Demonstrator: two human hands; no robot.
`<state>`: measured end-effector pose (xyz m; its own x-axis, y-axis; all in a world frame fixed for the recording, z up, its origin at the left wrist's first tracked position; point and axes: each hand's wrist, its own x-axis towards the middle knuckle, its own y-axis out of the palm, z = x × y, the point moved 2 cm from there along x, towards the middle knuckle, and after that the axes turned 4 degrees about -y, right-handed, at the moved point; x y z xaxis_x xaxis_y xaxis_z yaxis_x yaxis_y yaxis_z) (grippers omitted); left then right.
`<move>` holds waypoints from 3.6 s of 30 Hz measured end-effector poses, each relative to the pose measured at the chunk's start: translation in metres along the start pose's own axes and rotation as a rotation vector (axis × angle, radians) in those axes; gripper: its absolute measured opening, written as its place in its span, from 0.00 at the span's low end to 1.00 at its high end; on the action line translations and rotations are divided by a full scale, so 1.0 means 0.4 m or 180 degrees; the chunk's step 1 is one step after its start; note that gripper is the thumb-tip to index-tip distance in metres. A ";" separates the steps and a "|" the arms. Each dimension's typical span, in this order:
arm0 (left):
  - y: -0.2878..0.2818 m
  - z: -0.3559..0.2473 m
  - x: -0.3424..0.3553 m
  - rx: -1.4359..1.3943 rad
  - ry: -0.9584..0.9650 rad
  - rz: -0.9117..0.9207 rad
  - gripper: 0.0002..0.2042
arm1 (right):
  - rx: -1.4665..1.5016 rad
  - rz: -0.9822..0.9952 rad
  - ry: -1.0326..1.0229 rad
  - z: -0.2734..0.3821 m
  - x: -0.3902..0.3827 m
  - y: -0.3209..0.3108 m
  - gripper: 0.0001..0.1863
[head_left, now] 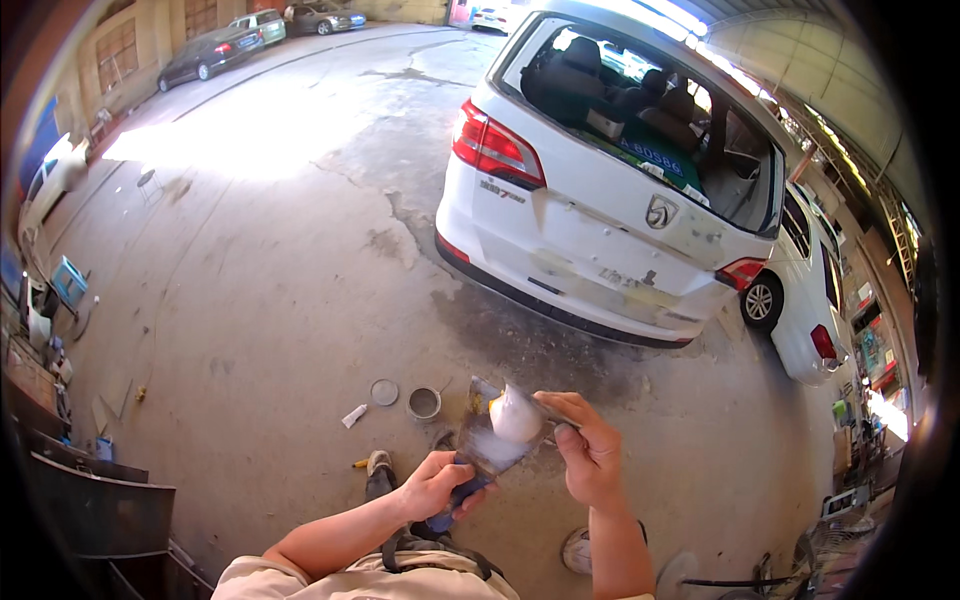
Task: The person uses a scraper to remove old filler from the rear bumper of a white car. They then use a hammer and a chisel to chip away at the surface. Finally, they mix a new batch of filler in a container using a putty knife and a tube of hardener.
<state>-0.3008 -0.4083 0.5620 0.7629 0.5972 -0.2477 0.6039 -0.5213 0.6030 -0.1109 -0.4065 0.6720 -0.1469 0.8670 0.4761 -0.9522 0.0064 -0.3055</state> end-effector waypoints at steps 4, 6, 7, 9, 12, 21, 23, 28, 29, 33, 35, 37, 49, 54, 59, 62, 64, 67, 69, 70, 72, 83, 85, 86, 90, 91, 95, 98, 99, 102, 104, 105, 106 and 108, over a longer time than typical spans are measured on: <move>0.000 0.017 -0.010 -0.0511 0.0010 0.0066 0.14 | -0.0803 0.0435 0.0621 0.000 -0.018 -0.033 0.17; 0.022 -0.001 -0.008 -0.1194 0.0220 0.0133 0.14 | -0.1261 0.0215 0.0395 -0.027 -0.044 -0.034 0.19; 0.034 -0.006 -0.005 -0.1536 0.0330 0.0164 0.14 | -0.1540 -0.0120 0.0001 -0.017 -0.050 -0.033 0.20; 0.052 0.003 0.003 -0.1415 0.0390 0.0175 0.15 | -0.2043 -0.0815 -0.0798 0.000 -0.060 -0.014 0.22; 0.061 0.018 0.018 -0.1137 0.0489 0.0110 0.11 | -0.2670 -0.0102 -0.1275 -0.001 -0.025 0.070 0.24; 0.033 0.007 0.008 0.0337 -0.0113 -0.0316 0.12 | -0.2078 0.0099 -0.1504 0.046 -0.060 0.003 0.16; 0.017 0.018 0.012 0.0391 -0.0325 -0.0109 0.15 | -0.1121 0.0100 -0.1123 0.035 -0.042 -0.016 0.13; 0.013 0.004 0.009 0.0753 -0.0302 -0.0419 0.16 | -0.0514 -0.0152 0.0071 -0.014 -0.083 -0.046 0.15; 0.013 -0.004 0.006 0.0777 -0.0216 -0.0416 0.17 | -0.0619 -0.0129 0.0205 -0.022 -0.096 -0.056 0.15; 0.020 -0.023 0.017 0.1300 0.0163 -0.0244 0.14 | -0.1245 0.0305 0.0743 -0.084 -0.155 -0.085 0.10; 0.052 -0.040 0.023 0.2424 0.0867 -0.0704 0.18 | -0.0969 -0.0209 0.1834 -0.112 -0.173 -0.071 0.09; 0.077 -0.054 0.037 0.3828 0.2200 -0.0807 0.23 | 0.1297 -0.1016 0.2061 -0.150 -0.177 -0.054 0.09; 0.006 0.012 0.039 0.5228 0.2402 -0.1379 0.35 | 0.2466 -0.1597 0.1912 -0.043 -0.160 -0.069 0.11; -0.024 0.026 0.038 0.3428 0.1751 -0.1202 0.22 | 0.1516 -0.2054 0.0728 -0.032 -0.118 -0.131 0.12; 0.033 0.071 0.026 0.0661 0.0077 0.0032 0.16 | 0.1541 -0.1716 0.0059 -0.037 -0.095 -0.060 0.12; 0.052 0.077 0.024 0.0234 0.0049 0.0166 0.14 | 0.1588 -0.0984 0.0192 -0.070 -0.122 -0.046 0.12; 0.042 0.075 0.011 0.0004 0.0088 0.0057 0.14 | 0.0303 -0.0566 0.0754 -0.054 -0.118 -0.038 0.11; 0.034 0.072 0.011 -0.0466 0.0127 0.0135 0.13 | -0.0758 0.0268 0.0706 -0.028 -0.097 -0.066 0.12; 0.047 0.063 0.027 -0.1037 0.0082 0.0317 0.12 | -0.1280 0.0117 0.0527 -0.027 -0.100 -0.073 0.15; 0.057 0.059 0.032 -0.1255 0.0176 0.0357 0.11 | -0.1449 -0.0341 0.0399 -0.025 -0.109 -0.062 0.16; 0.078 0.051 0.040 -0.1677 0.0359 0.0412 0.11 | -0.2007 -0.0771 -0.0167 -0.016 -0.108 -0.040 0.19; 0.055 0.032 0.037 0.0049 0.0039 -0.0196 0.11 | -0.2448 0.0050 -0.1602 0.049 -0.085 -0.015 0.20; 0.040 0.022 0.021 0.0278 -0.0260 0.0022 0.13 | -0.1997 0.0042 -0.1428 0.048 -0.084 -0.027 0.18; 0.036 0.025 0.015 0.0325 -0.0316 0.0036 0.13 | -0.1571 0.0132 -0.1102 0.035 -0.083 -0.029 0.17; 0.017 0.018 0.000 0.0544 -0.0347 -0.0020 0.13 | -0.0654 -0.0221 -0.0191 -0.022 -0.102 -0.043 0.15; 0.010 0.011 -0.001 0.0605 -0.0316 -0.0072 0.13 | -0.0722 -0.0138 0.0021 -0.030 -0.109 -0.051 0.15; -0.004 0.010 -0.009 0.0491 -0.0118 0.0006 0.14 | -0.1139 0.0438 0.0439 -0.073 -0.150 -0.065 0.12; 0.023 -0.009 0.000 0.1740 0.0894 -0.0427 0.16 | -0.0990 0.0016 0.1186 -0.146 -0.204 -0.061 0.10; 0.033 -0.018 -0.004 0.2409 0.1346 -0.0710 0.18 | -0.0789 -0.0297 0.1558 -0.164 -0.218 -0.050 0.09; 0.038 -0.024 0.000 0.4565 0.2790 -0.0887 0.31 | 0.2477 -0.1091 0.2304 -0.180 -0.205 0.010 0.10; 0.020 -0.011 -0.005 0.4796 0.2957 -0.0880 0.36 | 0.2810 -0.0826 0.2485 -0.141 -0.184 0.037 0.10; 0.016 -0.008 -0.007 0.4822 0.2939 -0.0908 0.36 | 0.2871 -0.0871 0.2465 -0.129 -0.176 0.040 0.10; 0.011 -0.005 -0.008 0.4848 0.2920 -0.0936 0.36 | 0.2931 -0.0914 0.2445 -0.115 -0.169 0.041 0.10; -0.011 0.015 -0.004 0.4894 0.2638 -0.1138 0.36 | 0.2936 -0.1158 0.2277 -0.079 -0.159 0.030 0.10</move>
<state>-0.3032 -0.4108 0.5551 0.5476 0.6658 0.5068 0.7191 -0.0649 -0.6918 -0.1044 -0.4456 0.6120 0.0714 0.9686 -0.2380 -0.7827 0.2023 0.5886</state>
